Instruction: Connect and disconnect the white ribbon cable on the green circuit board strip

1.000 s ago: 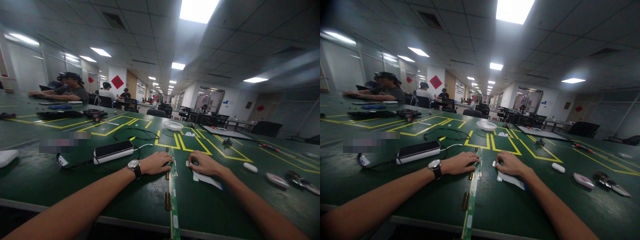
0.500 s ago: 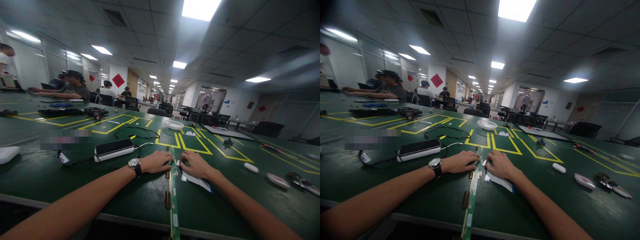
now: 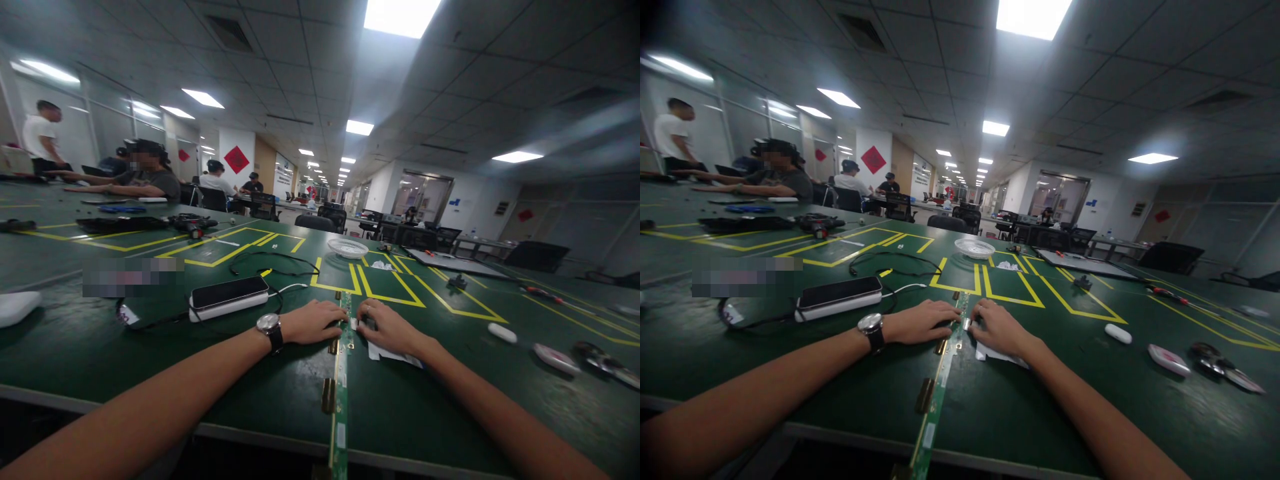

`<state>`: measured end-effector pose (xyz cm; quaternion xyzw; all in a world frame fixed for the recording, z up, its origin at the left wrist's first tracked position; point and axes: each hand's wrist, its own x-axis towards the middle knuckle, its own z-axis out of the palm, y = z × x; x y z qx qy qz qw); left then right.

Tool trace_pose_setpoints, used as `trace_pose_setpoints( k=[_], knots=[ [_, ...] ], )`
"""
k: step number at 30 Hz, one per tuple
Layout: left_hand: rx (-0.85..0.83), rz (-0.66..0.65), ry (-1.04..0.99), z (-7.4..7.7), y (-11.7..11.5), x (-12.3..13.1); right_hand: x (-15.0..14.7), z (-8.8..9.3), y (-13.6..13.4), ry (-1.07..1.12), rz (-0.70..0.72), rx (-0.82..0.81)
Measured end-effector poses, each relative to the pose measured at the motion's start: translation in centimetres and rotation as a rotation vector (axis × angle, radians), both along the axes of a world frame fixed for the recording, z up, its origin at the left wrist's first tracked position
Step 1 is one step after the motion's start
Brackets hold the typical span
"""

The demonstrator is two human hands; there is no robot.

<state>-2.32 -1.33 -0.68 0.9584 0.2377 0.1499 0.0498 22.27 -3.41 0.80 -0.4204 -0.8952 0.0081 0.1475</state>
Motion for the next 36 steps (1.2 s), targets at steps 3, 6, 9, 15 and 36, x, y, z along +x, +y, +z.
trace_pose_setpoints(
  k=[3,6,9,15,36],
  knots=[
    [-0.035,-0.028,-0.002,0.0,0.2,0.0,0.3,-0.3,0.3,0.050,0.072,-0.020],
    [-0.064,-0.046,-0.006,-0.1,0.5,-0.1,0.3,-0.5,0.4,0.069,0.101,-0.023],
    [-0.085,-0.046,-0.003,-0.1,0.6,-0.2,0.2,-0.3,0.3,0.069,0.097,-0.015],
    [-0.114,-0.029,-0.050,-0.1,0.8,-0.3,0.8,0.8,0.5,0.065,0.165,0.021],
    [0.051,0.176,-0.152,0.6,0.8,-1.1,6.2,-1.2,3.7,-0.190,-0.628,0.101]
  ],
)
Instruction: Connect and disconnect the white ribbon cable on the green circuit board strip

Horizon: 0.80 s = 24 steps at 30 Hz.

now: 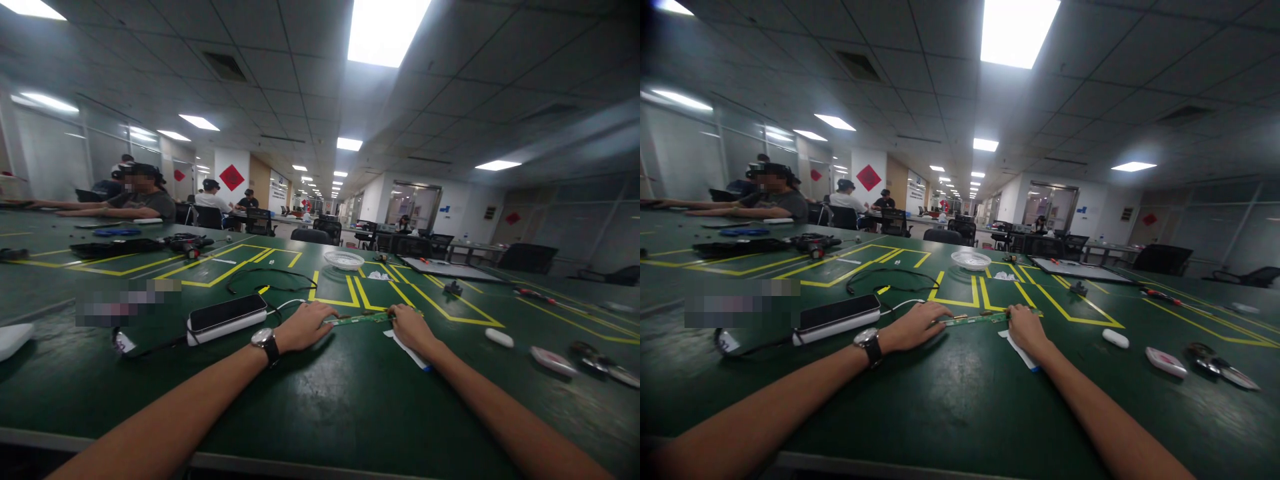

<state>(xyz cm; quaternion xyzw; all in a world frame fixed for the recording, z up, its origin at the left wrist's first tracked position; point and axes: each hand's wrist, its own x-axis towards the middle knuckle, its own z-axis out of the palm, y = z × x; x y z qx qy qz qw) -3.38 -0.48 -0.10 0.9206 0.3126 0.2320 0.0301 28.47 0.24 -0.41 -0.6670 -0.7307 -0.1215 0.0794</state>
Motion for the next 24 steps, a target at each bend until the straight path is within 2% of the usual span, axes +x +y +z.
trace_pose_setpoints(
  k=[11,17,21,24],
  knots=[
    [0.010,-0.054,0.073,-0.2,-0.1,-0.1,-0.1,-0.8,-0.9,-0.003,0.035,-0.025],
    [0.016,-0.048,0.055,-0.3,0.2,-0.1,0.4,0.1,-0.7,0.027,0.061,-0.064],
    [0.026,-0.052,0.027,-0.2,0.4,-0.2,0.6,0.8,-0.5,0.115,0.190,-0.099],
    [0.027,-0.038,0.022,-0.1,0.5,-0.2,-0.4,0.9,-0.8,0.215,0.388,-0.137]
  ],
)
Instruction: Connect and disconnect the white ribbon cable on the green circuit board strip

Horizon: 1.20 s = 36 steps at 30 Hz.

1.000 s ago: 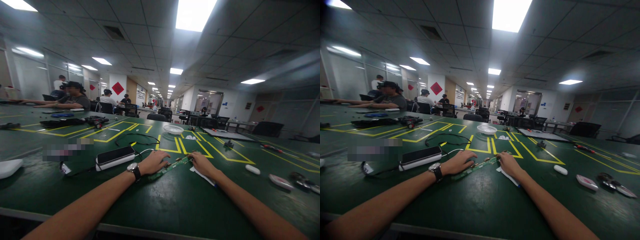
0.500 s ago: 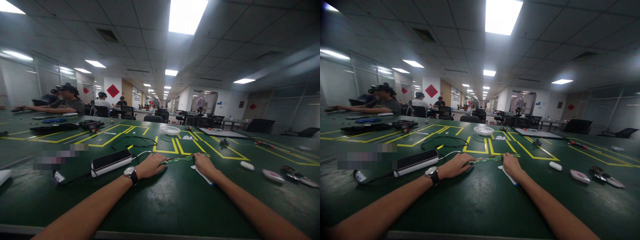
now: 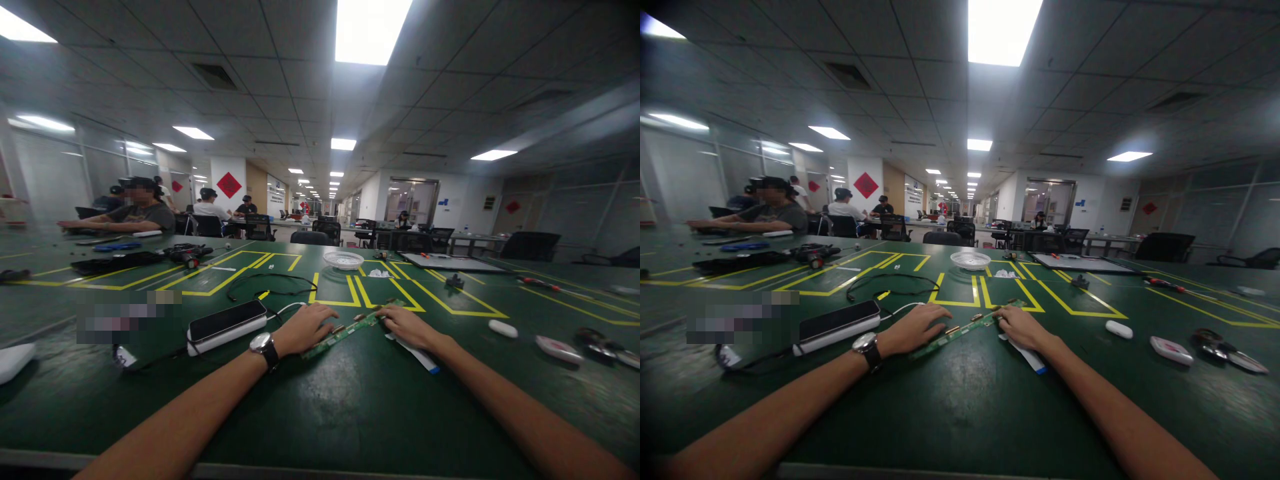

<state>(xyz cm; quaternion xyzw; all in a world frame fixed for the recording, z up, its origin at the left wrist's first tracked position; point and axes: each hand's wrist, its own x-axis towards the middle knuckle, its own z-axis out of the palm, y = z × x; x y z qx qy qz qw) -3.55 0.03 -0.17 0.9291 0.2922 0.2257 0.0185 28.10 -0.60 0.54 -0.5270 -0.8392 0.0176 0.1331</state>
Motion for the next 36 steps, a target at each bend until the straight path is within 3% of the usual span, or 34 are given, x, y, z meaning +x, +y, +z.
trace_pose_setpoints(
  k=[5,8,10,13,15,17,19,22,30,36],
  knots=[
    [-0.017,-0.074,0.038,0.0,-0.3,0.4,-3.6,0.3,-1.9,0.099,0.342,-0.059],
    [-0.042,-0.143,0.075,-0.2,-0.8,0.8,-5.0,0.9,-2.7,0.087,0.433,-0.054],
    [-0.047,-0.166,0.091,-0.3,-1.0,0.9,-4.8,1.3,-2.7,0.077,0.341,0.013],
    [-0.055,-0.169,0.111,-0.3,-1.3,1.0,-3.0,1.7,-2.0,-0.008,-0.011,0.126],
    [-0.058,-0.167,0.117,-0.4,-1.4,1.0,-1.4,1.8,-1.6,-0.120,-0.238,0.109],
    [-0.055,-0.167,0.118,-0.4,-1.4,1.0,-0.3,1.6,-1.3,-0.200,-0.357,0.030],
    [-0.051,-0.164,0.115,-0.5,-1.4,1.1,0.2,1.4,-1.3,-0.214,-0.357,-0.025],
    [-0.049,-0.157,0.113,-0.6,-1.4,1.1,-0.2,1.1,-1.3,-0.148,-0.249,-0.044],
    [-0.054,-0.150,0.126,-0.7,-1.3,1.1,-3.8,0.4,-2.2,0.060,0.017,-0.026],
    [-0.050,-0.145,0.143,-0.7,-1.3,1.3,-5.6,-0.2,-2.8,0.062,0.045,0.037]
  ],
)
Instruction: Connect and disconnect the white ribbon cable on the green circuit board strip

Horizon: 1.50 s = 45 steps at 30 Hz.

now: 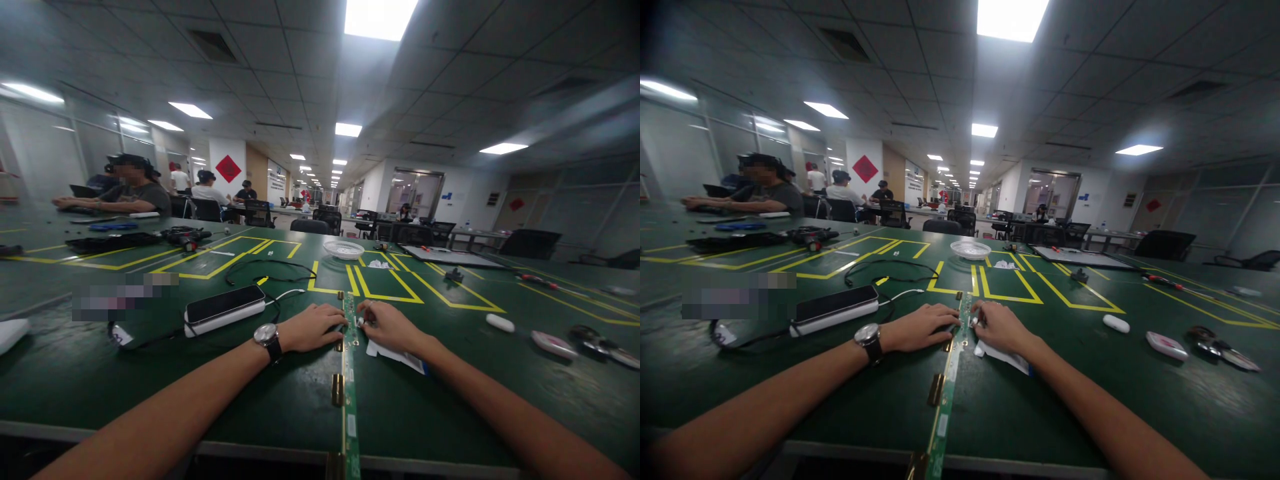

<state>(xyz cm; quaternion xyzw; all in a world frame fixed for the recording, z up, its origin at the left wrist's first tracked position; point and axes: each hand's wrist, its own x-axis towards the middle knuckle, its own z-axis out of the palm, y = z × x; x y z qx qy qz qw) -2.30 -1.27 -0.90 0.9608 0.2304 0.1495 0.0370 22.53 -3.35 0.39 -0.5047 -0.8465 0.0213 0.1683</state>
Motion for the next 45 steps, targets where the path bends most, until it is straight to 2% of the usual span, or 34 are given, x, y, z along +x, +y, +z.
trace_pose_setpoints(
  k=[5,13,22,25,30,36,38,40,45],
  knots=[
    [-0.007,-0.013,-0.012,-0.1,0.0,0.0,0.0,-0.2,0.0,-0.002,0.024,0.011],
    [-0.066,-0.028,0.003,-0.1,0.3,0.0,0.2,-0.2,0.3,0.046,0.180,0.035],
    [-0.122,-0.021,0.011,0.2,0.3,0.1,0.5,-0.4,0.6,0.056,0.168,0.031],
    [-0.116,-0.025,0.008,0.2,0.5,0.1,0.7,0.0,0.7,0.051,0.176,0.020],
    [-0.075,-0.027,-0.033,0.3,0.6,0.0,1.3,0.8,0.7,0.072,0.269,-0.003],
    [0.048,0.088,-0.207,0.8,0.9,-0.6,0.3,0.4,0.6,0.021,0.400,-0.017],
    [0.083,0.114,-0.219,0.9,1.0,-0.8,0.5,-0.1,1.2,-0.005,0.355,-0.017],
    [0.107,0.133,-0.201,0.9,1.0,-1.0,1.7,-0.7,2.3,-0.023,0.237,0.014],
    [0.142,0.174,-0.140,1.2,0.8,-1.1,6.9,-2.7,5.9,-0.127,-0.211,0.083]
  ],
)
